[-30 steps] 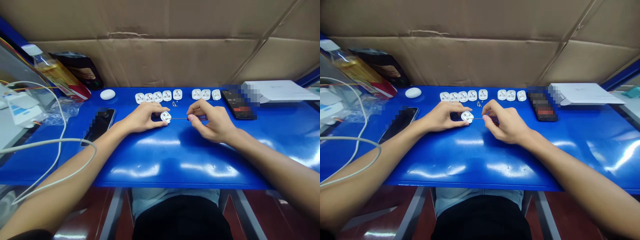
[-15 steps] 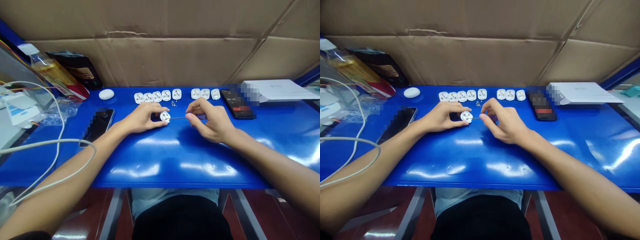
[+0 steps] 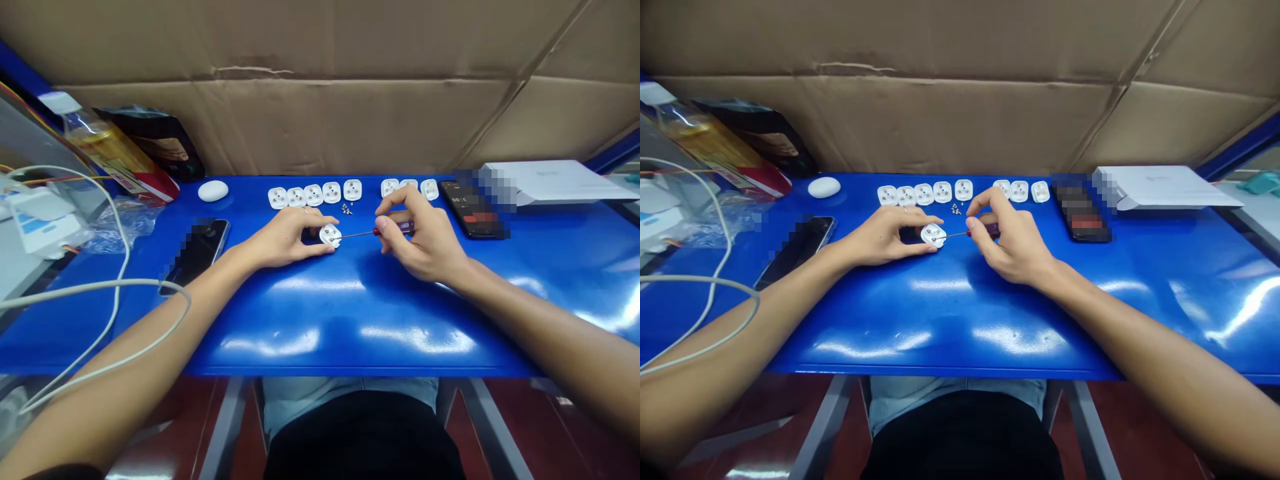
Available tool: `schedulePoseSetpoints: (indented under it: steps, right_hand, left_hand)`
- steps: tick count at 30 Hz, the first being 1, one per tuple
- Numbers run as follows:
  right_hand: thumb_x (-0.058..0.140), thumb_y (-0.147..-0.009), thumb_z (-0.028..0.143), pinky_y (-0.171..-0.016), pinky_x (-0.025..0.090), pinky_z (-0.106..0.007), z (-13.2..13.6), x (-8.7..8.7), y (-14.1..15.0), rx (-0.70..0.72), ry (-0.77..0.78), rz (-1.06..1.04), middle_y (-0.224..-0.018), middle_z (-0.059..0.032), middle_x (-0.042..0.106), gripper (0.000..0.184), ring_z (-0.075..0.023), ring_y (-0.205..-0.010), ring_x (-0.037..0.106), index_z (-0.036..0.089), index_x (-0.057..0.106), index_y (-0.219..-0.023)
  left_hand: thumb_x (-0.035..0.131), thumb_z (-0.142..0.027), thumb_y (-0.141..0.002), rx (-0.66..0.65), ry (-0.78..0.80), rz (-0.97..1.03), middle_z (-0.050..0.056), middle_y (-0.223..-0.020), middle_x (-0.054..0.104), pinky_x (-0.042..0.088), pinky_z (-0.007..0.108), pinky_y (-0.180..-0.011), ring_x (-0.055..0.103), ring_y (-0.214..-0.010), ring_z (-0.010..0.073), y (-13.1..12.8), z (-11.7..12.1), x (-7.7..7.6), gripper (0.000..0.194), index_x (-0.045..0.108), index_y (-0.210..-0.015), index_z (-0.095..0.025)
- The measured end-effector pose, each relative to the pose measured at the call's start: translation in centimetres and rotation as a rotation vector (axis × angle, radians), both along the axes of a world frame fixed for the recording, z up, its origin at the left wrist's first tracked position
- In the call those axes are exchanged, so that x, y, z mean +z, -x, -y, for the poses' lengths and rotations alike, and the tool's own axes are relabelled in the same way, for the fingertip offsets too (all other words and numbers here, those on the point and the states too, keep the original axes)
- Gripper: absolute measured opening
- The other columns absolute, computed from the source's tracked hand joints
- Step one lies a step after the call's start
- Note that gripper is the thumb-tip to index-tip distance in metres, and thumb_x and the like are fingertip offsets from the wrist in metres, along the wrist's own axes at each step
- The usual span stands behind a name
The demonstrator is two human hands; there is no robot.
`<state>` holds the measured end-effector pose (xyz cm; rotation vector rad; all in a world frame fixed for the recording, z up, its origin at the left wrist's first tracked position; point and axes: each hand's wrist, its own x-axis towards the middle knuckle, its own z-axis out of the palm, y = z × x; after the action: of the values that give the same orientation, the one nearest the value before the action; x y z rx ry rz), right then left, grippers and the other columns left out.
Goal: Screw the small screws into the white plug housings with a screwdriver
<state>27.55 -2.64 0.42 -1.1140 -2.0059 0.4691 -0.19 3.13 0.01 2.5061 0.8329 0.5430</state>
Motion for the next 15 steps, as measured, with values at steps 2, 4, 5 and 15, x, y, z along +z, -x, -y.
schedulePoseSetpoints:
  steps: [2, 4, 5, 15]
  right_hand:
    - [0.06, -0.105, 0.032, -0.06, 0.054, -0.034, -0.05, -0.13, -0.05, -0.006, -0.009, 0.01, -0.083, -0.0007, 0.072, 0.01, -0.0205, -0.067, 0.072, 0.027, 0.054, -0.11]
    - [0.062, -0.103, 0.033, -0.063, 0.058, -0.036, -0.08, -0.26, -0.1, 0.021, -0.015, -0.004, -0.092, -0.0035, 0.074, 0.015, -0.0224, -0.075, 0.074, 0.027, 0.054, -0.114]
    - [0.063, -0.103, 0.033, -0.064, 0.059, -0.036, -0.09, -0.32, -0.1, 0.033, -0.019, -0.011, -0.095, -0.0047, 0.075, 0.017, -0.0231, -0.078, 0.075, 0.027, 0.053, -0.116]
    - [0.066, -0.1, 0.03, -0.064, 0.061, -0.037, -0.35, -0.42, -0.18, 0.032, -0.009, -0.022, -0.099, -0.0049, 0.075, 0.024, -0.0234, -0.076, 0.076, 0.028, 0.051, -0.118]
  left_hand:
    - [0.075, -0.047, -0.096, 0.002, 0.011, -0.006, 0.009, -0.116, 0.08, 0.055, 0.036, -0.09, 0.074, -0.098, 0.0256, -0.02, 0.04, 0.05, 0.048, 0.075, -0.135, -0.02]
    - [0.075, -0.046, -0.096, 0.003, 0.016, -0.006, 0.009, -0.117, 0.08, 0.056, 0.036, -0.09, 0.074, -0.099, 0.0255, -0.04, 0.09, 0.08, 0.046, 0.075, -0.135, -0.021]
    - [0.075, -0.046, -0.096, 0.0, 0.016, -0.003, 0.008, -0.116, 0.08, 0.056, 0.036, -0.09, 0.074, -0.098, 0.0255, -0.05, 0.11, 0.09, 0.046, 0.075, -0.135, -0.021]
    - [0.075, -0.047, -0.097, -0.011, 0.001, -0.016, 0.009, -0.118, 0.08, 0.056, 0.035, -0.09, 0.075, -0.1, 0.0261, 0.04, 0.06, -0.1, 0.046, 0.074, -0.135, -0.021]
